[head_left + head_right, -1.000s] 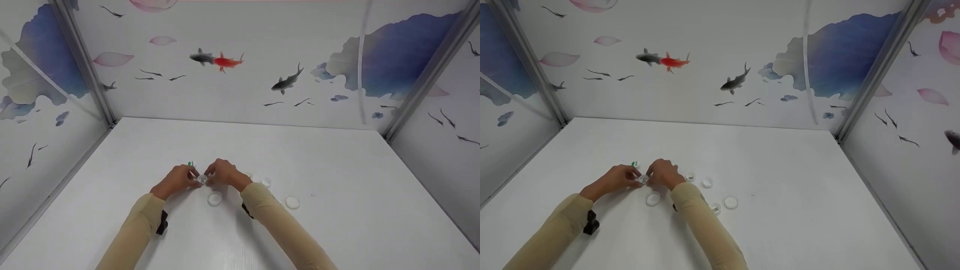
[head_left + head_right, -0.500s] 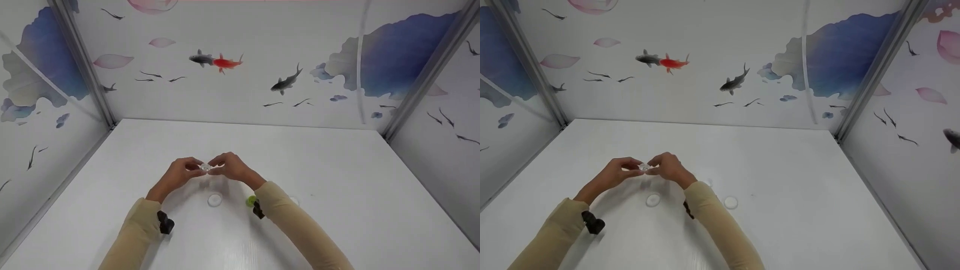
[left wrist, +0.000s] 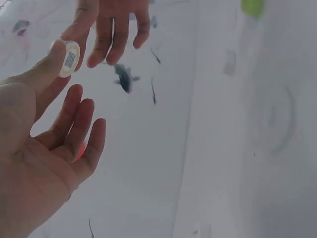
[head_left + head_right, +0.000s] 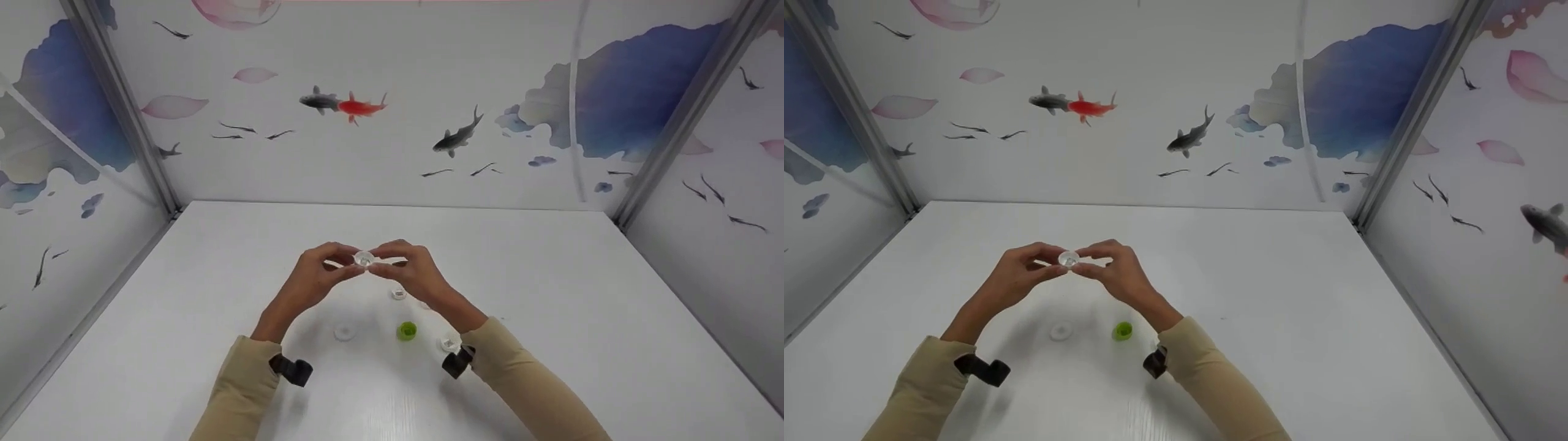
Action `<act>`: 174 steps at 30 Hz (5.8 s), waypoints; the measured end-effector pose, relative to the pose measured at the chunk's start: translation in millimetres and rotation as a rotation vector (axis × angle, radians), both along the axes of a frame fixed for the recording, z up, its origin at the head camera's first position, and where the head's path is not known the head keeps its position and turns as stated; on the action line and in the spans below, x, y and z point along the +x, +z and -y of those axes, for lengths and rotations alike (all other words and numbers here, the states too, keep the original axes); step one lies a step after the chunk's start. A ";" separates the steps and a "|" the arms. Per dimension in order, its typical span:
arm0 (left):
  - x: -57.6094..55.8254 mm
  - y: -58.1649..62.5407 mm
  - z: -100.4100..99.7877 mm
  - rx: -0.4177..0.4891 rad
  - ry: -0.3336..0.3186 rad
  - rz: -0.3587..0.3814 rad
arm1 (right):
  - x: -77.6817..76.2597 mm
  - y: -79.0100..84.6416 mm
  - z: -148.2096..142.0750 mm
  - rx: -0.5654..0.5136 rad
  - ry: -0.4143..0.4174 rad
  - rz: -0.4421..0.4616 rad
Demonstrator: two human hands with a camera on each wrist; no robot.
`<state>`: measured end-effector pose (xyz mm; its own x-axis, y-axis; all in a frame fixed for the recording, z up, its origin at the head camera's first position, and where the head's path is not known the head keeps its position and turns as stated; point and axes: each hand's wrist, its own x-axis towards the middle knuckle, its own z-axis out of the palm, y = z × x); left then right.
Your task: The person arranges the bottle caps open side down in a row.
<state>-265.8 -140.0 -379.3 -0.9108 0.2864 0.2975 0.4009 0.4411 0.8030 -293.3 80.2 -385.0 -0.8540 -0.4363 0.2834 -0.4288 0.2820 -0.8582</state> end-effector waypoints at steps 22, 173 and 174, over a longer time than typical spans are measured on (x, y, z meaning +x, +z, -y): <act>15.3 2.6 -32.6 0.146 -0.053 -0.150 | 35.9 30.7 -30.9 -0.012 -0.158 0.125; -51.7 -72.3 23.8 -0.302 0.468 0.339 | -64.9 -59.1 99.3 0.359 -0.176 0.240; -51.6 -71.9 23.4 -0.310 0.472 0.337 | -65.3 -59.8 100.7 0.366 -0.181 0.238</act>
<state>-317.4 -163.5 -451.2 -0.9885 -0.1398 -0.0582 -0.1433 0.7393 0.6579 -358.6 -20.5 -444.9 -0.9482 -0.3091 -0.0738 -0.1485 0.6365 -0.7568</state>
